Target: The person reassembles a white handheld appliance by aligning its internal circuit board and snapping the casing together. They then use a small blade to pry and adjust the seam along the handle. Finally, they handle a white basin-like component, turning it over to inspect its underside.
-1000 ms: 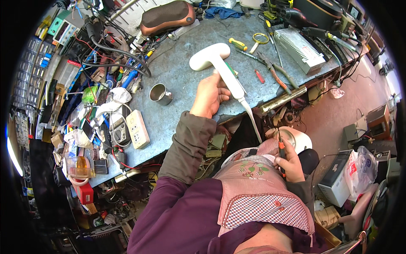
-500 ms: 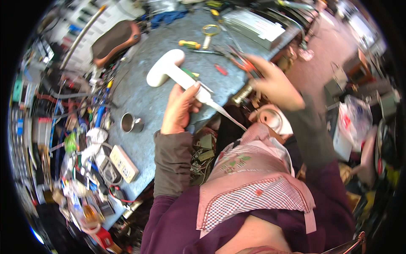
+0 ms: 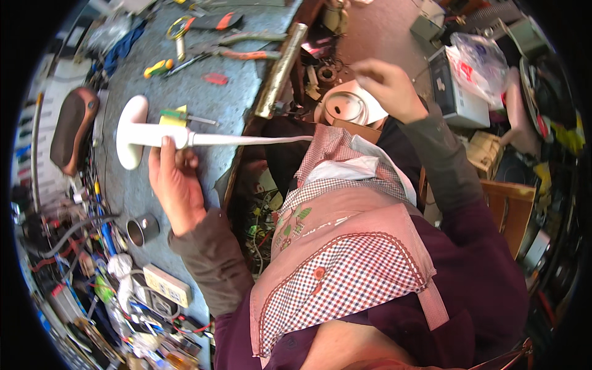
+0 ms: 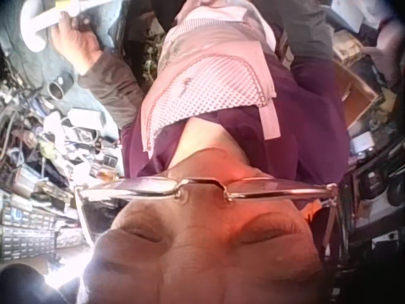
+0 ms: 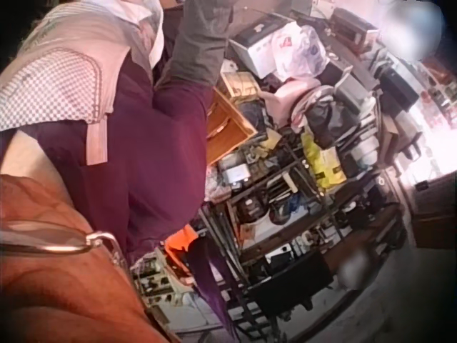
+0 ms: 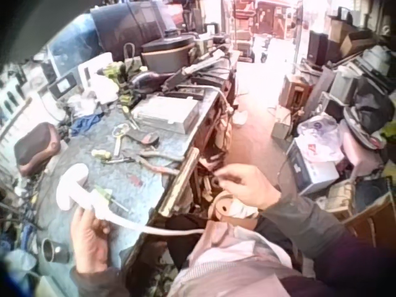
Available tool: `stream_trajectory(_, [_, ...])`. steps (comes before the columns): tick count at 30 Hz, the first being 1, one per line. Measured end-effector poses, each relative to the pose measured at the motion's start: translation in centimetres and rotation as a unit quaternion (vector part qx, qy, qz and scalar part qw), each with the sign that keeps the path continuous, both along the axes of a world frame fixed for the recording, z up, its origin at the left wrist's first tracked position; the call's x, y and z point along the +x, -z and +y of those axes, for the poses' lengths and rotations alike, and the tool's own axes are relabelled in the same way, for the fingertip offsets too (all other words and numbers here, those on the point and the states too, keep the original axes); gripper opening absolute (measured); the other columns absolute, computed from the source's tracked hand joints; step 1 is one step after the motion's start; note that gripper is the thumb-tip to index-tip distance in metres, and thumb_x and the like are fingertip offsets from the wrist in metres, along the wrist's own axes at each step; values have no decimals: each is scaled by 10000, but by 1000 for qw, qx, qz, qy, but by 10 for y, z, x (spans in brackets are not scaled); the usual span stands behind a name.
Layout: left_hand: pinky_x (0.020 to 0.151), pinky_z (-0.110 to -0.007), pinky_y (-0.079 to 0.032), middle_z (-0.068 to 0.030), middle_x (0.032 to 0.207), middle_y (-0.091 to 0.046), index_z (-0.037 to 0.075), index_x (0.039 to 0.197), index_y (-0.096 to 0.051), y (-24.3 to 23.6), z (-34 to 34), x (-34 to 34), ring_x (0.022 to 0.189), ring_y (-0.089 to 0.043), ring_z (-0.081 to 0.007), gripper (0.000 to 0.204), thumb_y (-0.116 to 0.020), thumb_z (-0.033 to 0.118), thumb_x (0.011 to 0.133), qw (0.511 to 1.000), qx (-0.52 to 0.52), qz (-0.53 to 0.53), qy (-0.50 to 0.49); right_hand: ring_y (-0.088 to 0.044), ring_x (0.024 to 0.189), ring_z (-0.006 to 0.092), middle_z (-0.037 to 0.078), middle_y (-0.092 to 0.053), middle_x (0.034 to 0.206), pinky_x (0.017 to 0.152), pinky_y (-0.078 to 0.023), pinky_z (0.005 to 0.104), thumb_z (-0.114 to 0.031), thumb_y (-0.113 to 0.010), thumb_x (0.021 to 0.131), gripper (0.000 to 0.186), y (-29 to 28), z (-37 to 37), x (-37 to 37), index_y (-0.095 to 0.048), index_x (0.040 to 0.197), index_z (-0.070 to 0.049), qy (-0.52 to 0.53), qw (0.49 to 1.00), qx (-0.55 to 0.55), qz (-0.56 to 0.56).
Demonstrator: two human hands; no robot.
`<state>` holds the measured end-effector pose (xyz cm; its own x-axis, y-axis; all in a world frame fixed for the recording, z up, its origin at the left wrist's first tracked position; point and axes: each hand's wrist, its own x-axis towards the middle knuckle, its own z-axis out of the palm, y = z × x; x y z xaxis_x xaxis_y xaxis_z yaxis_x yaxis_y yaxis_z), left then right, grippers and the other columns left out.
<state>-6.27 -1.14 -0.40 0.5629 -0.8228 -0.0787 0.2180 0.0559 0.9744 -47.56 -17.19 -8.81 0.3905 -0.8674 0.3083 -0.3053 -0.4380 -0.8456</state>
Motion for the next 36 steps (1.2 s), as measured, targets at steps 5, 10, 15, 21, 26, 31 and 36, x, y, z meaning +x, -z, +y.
stream_trajectory(5, [653, -270, -441, -110, 1208, -756, 6, 1382, -623, -10, 23, -7, 801, -587, -110, 371, -614, 292, 1146, 999, 23, 3, -43, -699, 840, 120, 63, -768, 1032, 727, -568, 279, -114, -704, 991, 296, 80, 77, -128, -745, 1265, -10, 303, 876, 371, -55])
stream_trajectory(10, [617, -253, -388, -34, 1027, -673, 9, 1334, -610, -3, 24, -6, 732, -524, -95, 335, -678, 240, 1100, 981, -10, -76, -180, -685, 780, 128, 74, -748, 918, 653, -552, 295, -82, -681, 941, 301, 117, 58, -192, -770, 1206, 29, 398, 857, 301, -130])
stream_trajectory(15, [626, -243, -376, -28, 939, -586, -8, 1223, -623, -14, 2, -53, 735, -500, -99, 173, -667, 56, 1069, 861, -190, -413, -229, -764, 1069, 320, 193, -811, 1119, 952, -581, 411, -183, -730, 887, 343, 170, 4, -226, -809, 1165, 3, 389, 886, 208, 139])
stream_trajectory(21, [873, -298, -493, -71, 1087, -659, -36, 1218, -650, 0, -95, -138, 980, -587, -146, 221, -690, 130, 1078, 913, -49, -400, -66, -745, 1133, 378, 187, -797, 1164, 1008, -576, 456, -264, -723, 889, 334, 194, -33, -194, -830, 1149, -84, 272, 896, 256, 238])
stream_trajectory(26, [894, -331, -536, -126, 1050, -711, -45, 1145, -631, 59, -137, -114, 962, -667, -197, 154, -614, 101, 1098, 872, 16, -436, -222, -782, 956, 326, 193, -802, 1005, 873, -593, 418, -223, -724, 908, 283, 196, -53, -200, -810, 1102, -37, 187, 927, 255, 203])
stream_trajectory(31, [870, -357, -567, -135, 1044, -743, -45, 1164, -690, 50, -148, -135, 889, -694, -227, 203, -640, 141, 1101, 733, 173, -578, -315, -759, 868, 332, 173, -762, 943, 774, -581, 410, -113, -697, 922, 159, 188, -20, -229, -778, 1036, -36, 213, 939, 247, 106])
stream_trajectory(36, [962, -395, -540, -173, 1131, -745, -43, 1192, -714, 43, -128, -113, 1009, -681, -285, 297, -642, 227, 1095, 635, 207, -674, -316, -687, 770, 256, 144, -690, 904, 713, -535, 353, 17, -670, 943, 144, 186, -36, -227, -751, 1063, 22, 162, 930, 329, 25])
